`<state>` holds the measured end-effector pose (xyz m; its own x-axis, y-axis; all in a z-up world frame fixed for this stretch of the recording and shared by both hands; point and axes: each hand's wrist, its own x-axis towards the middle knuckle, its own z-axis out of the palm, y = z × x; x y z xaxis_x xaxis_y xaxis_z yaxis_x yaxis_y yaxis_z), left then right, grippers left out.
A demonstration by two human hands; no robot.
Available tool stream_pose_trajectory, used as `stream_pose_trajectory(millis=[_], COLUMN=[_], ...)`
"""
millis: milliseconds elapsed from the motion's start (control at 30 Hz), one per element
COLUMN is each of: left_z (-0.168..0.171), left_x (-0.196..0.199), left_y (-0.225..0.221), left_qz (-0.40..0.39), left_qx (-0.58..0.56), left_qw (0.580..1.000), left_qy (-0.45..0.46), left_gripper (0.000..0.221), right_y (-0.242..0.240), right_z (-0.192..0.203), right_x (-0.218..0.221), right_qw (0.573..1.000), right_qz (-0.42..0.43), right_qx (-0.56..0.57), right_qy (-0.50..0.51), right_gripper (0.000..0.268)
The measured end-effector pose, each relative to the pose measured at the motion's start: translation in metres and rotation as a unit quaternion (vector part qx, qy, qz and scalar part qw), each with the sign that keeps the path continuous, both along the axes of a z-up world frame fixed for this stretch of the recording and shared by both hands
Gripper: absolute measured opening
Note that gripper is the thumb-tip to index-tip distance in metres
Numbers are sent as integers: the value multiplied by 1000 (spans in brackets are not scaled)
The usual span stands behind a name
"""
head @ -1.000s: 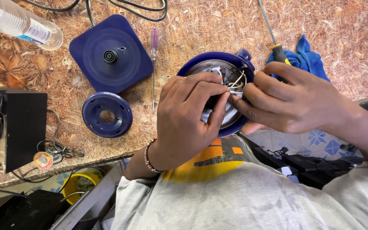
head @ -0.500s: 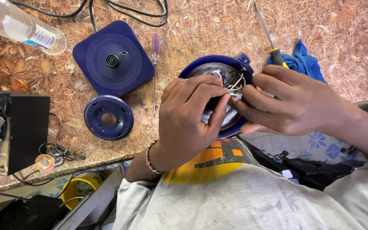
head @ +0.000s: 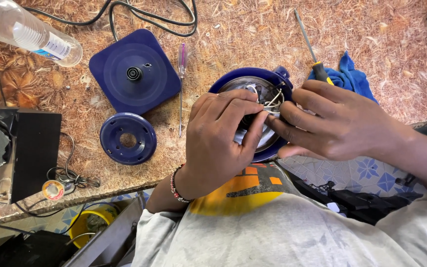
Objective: The person uses pliers to adjust and secure wires inside the base of a blue electric kettle. They repeatedly grip, twist, and reposition the internal wiring and heating element connections while holding the kettle steady with the other hand.
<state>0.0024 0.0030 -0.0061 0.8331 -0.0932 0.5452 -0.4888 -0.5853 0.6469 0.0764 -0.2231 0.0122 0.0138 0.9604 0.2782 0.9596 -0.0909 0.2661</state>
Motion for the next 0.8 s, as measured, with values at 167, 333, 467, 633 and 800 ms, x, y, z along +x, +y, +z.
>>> stream_pose_trajectory(millis=[167,333,467,633,800], left_z=[-1,-1,0,-2,-1], left_x=[0,0,1,-1,0], left_y=[0,0,0,-1,-1], left_qz=[-4,-3,3,1,2], left_qx=[-2,-5,-4,-9,-7], left_qw=[1000,1000,1000,1000,1000], left_qy=[-5,-7,-3,-5,-4], left_gripper=[6,6,6,6,6], right_y=[5,3,2,6,3], right_z=[3,2,1,3,0], right_x=[-4,1,0,-7,-7], right_qw=[1000,999,1000,999,997], right_qz=[-6,25,5,-15,-33], right_qx=[6,15,5,6,43], right_qy=[21,-13,-5,32,47], right_gripper=[52,46,50,49,45])
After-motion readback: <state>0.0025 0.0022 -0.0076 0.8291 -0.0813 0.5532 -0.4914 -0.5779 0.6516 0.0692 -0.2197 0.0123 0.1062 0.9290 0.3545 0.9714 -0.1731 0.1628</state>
